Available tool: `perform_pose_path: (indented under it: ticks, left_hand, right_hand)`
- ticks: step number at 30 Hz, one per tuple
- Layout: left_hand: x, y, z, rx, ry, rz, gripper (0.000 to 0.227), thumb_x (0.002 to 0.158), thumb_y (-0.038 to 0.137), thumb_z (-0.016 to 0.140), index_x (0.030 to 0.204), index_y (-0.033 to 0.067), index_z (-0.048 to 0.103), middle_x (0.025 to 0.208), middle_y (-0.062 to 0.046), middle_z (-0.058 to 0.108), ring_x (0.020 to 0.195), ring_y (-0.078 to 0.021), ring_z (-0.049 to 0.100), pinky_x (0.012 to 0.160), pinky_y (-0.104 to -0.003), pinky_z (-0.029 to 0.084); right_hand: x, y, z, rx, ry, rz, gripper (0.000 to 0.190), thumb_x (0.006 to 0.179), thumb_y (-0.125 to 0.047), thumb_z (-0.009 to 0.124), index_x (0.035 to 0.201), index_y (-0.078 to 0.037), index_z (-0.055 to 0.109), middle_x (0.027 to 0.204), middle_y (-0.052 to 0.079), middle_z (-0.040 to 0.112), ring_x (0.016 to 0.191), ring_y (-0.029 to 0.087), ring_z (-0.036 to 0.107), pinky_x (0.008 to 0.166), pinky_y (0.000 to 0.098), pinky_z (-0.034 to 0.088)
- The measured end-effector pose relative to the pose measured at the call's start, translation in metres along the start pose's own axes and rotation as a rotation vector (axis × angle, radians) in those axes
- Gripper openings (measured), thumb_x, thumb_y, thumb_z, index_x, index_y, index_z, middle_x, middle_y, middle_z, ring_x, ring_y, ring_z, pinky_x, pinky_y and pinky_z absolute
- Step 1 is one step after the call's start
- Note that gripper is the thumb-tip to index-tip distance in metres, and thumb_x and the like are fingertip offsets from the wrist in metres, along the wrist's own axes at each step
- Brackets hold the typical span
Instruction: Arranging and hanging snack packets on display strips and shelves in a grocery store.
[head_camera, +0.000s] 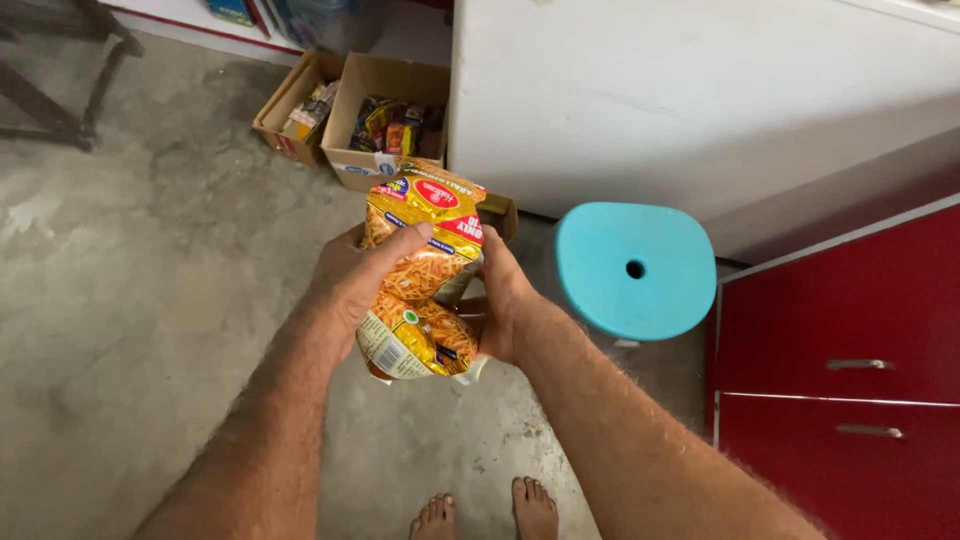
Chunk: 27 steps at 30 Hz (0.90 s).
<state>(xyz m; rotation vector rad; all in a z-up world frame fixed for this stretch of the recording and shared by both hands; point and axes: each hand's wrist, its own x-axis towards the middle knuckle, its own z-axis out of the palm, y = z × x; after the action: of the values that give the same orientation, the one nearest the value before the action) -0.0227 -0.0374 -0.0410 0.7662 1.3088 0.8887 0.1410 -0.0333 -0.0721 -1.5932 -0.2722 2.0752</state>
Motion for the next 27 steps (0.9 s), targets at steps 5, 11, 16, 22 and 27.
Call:
perform_pose_path:
  ticks: [5,11,16,22,27]
  left_hand:
    - [0.002,-0.002,-0.005,-0.046,-0.013,0.004,0.062,0.076,0.044,0.079,0.123,0.0056,0.071,0.11,-0.008,0.08,0.094,-0.0165,0.076,0.084,-0.036,0.061]
    - [0.008,0.01,-0.013,-0.187,-0.077,0.082,0.088,0.079,0.074,0.058,0.134,0.0062,0.064,0.124,-0.009,0.075,0.11,-0.0182,0.072,0.095,-0.039,0.057]
    - [0.003,0.037,-0.013,-0.244,0.148,-0.003,0.088,0.082,0.079,0.046,0.138,0.0123,0.056,0.13,-0.006,0.071,0.116,-0.0183,0.069,0.097,-0.042,0.053]
    - [0.011,0.058,0.003,-0.328,-0.118,0.118,0.069,0.086,0.063,0.056,0.131,0.0112,0.065,0.129,-0.007,0.071,0.118,-0.0242,0.068,0.099,-0.046,0.055]
    - [-0.015,0.119,0.046,-0.369,-0.228,-0.01,0.067,0.084,0.062,0.053,0.127,0.0118,0.068,0.123,-0.007,0.076,0.111,-0.0247,0.072,0.096,-0.046,0.057]
  right_hand:
    - [-0.007,-0.004,0.01,0.124,0.059,0.012,0.101,0.08,-0.083,0.047,0.149,-0.009,0.05,0.142,0.026,0.054,0.129,0.04,0.06,0.099,0.0611,0.054]
    - [-0.036,-0.024,0.022,0.005,0.043,-0.144,0.104,0.068,-0.089,0.044,0.144,-0.019,0.058,0.139,0.018,0.056,0.126,0.038,0.057,0.101,0.0569,0.051]
    - [-0.059,-0.035,0.024,0.036,-0.094,-0.266,0.086,0.067,-0.069,0.064,0.13,-0.011,0.066,0.125,0.015,0.069,0.118,0.031,0.065,0.097,0.0495,0.054]
    - [-0.104,-0.059,0.02,0.039,-0.029,-0.448,0.069,0.063,-0.055,0.065,0.122,-0.02,0.06,0.115,0.01,0.067,0.107,0.026,0.062,0.09,0.045,0.05]
    - [-0.141,-0.086,0.003,0.072,0.002,-0.609,0.062,0.074,-0.051,0.064,0.124,-0.015,0.063,0.114,0.012,0.066,0.104,0.026,0.061,0.091,0.0429,0.05]
